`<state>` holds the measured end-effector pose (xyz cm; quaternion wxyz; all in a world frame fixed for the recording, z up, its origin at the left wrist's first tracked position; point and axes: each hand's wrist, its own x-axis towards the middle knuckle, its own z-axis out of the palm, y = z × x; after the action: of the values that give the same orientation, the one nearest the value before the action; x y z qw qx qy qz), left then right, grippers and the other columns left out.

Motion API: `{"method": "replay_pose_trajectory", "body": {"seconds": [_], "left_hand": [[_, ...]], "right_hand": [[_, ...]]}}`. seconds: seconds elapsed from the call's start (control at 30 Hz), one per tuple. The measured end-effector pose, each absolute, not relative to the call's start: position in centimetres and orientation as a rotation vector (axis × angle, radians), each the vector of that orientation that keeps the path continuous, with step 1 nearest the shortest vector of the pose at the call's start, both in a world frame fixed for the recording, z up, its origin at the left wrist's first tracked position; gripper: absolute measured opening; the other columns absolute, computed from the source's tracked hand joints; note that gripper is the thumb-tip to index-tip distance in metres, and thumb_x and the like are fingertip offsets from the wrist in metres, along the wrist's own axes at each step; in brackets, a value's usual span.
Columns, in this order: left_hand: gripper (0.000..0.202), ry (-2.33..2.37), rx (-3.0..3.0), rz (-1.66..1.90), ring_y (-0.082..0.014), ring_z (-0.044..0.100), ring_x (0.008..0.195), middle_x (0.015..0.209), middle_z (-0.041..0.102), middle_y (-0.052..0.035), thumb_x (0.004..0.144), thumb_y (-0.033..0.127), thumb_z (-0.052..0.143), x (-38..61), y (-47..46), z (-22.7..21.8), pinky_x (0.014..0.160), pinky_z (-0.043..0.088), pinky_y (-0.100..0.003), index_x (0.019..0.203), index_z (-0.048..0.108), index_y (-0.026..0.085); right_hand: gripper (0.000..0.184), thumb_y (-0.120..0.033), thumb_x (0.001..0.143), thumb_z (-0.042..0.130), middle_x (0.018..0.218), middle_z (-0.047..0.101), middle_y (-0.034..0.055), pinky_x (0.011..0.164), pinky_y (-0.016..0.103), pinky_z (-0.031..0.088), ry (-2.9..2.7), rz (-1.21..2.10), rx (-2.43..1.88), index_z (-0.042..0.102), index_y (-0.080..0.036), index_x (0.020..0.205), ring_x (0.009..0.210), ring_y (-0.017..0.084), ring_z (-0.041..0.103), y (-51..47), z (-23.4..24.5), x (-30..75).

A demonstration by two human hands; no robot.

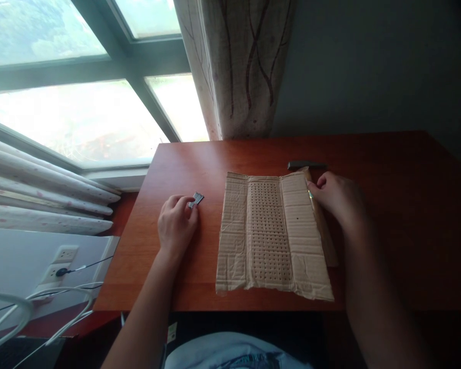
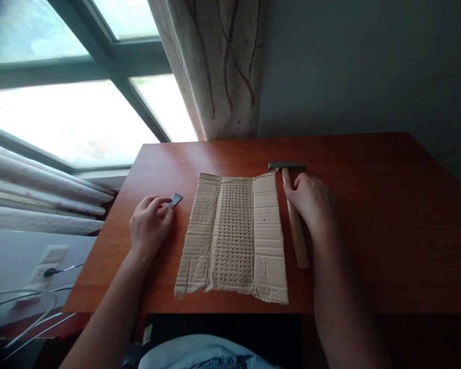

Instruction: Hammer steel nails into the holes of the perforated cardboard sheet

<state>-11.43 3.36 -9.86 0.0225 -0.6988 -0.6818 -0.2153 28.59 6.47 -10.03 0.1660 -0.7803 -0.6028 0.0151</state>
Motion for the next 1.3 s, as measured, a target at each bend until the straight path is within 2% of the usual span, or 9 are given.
{"method": "replay_pose_trajectory", "body": {"seconds": [0.1, 0.27, 0.43, 0.93, 1.13, 1.3], "left_hand": [[0.018, -2.075, -2.149, -0.553, -0.0275, 0.062, 0.093, 0.097, 0.067, -0.0069, 0.093, 0.033, 0.056, -11.3, 3.2, -9.6, 0.078, 0.046, -0.037, 0.097, 0.071, 0.023], [0.020, -2.059, -2.186, -0.395, -0.0271, 0.062, 0.087, 0.086, 0.065, -0.0066, 0.093, 0.033, 0.054, -10.6, 3.6, -9.1, 0.069, 0.043, -0.037, 0.088, 0.070, 0.023], [0.022, -2.046, -2.189, -0.324, -0.0284, 0.060, 0.088, 0.090, 0.065, -0.0086, 0.094, 0.034, 0.053, -10.2, 3.8, -9.0, 0.066, 0.042, -0.037, 0.090, 0.071, 0.023], [0.032, -2.088, -2.147, -0.096, -0.0253, 0.063, 0.088, 0.092, 0.067, -0.0077, 0.099, 0.037, 0.045, -9.6, 3.6, -8.1, 0.064, 0.037, -0.035, 0.090, 0.072, 0.022], [0.032, -1.992, -2.272, 0.053, -0.0261, 0.065, 0.082, 0.091, 0.068, -0.0094, 0.100, 0.029, 0.042, -9.6, 4.0, -7.1, 0.066, 0.037, -0.036, 0.089, 0.070, 0.020], [0.023, -1.896, -2.377, 0.237, -0.0287, 0.067, 0.084, 0.092, 0.069, -0.0122, 0.095, 0.022, 0.046, -8.9, 4.3, -6.3, 0.069, 0.039, -0.036, 0.088, 0.068, 0.017]], "right_hand": [[0.032, -0.054, 0.077, 0.067, 0.069, 0.071, 0.0118, 0.056, 0.037, 0.043, -1.749, 0.087, -2.334, 0.067, -0.022, 0.076, 0.061, 0.029, 0.065, 6.7, -10.8, 28.7], [0.036, -0.052, 0.079, 0.061, 0.085, 0.075, 0.0161, 0.059, 0.038, 0.044, -1.840, 0.142, -2.415, 0.070, -0.020, 0.093, 0.070, 0.031, 0.069, 6.8, -10.8, 28.1], [0.038, -0.052, 0.081, 0.058, 0.088, 0.076, 0.0170, 0.057, 0.037, 0.043, -1.868, 0.158, -2.439, 0.070, -0.019, 0.095, 0.073, 0.032, 0.070, 6.8, -10.3, 27.8], [0.040, -0.047, 0.089, 0.052, 0.110, 0.074, 0.0192, 0.074, 0.039, 0.045, -1.856, 0.381, -2.561, 0.066, -0.017, 0.111, 0.102, 0.037, 0.069, 6.7, -8.7, 27.0], [0.039, -0.047, 0.089, 0.051, 0.105, 0.074, 0.0204, 0.074, 0.040, 0.045, -1.862, 0.373, -2.547, 0.066, -0.016, 0.109, 0.099, 0.037, 0.070, 6.6, -8.7, 26.9], [0.036, -0.044, 0.088, 0.052, 0.106, 0.074, 0.0199, 0.073, 0.040, 0.046, -1.858, 0.350, -2.517, 0.065, -0.017, 0.108, 0.099, 0.037, 0.070, 6.7, -9.0, 26.9]]}}
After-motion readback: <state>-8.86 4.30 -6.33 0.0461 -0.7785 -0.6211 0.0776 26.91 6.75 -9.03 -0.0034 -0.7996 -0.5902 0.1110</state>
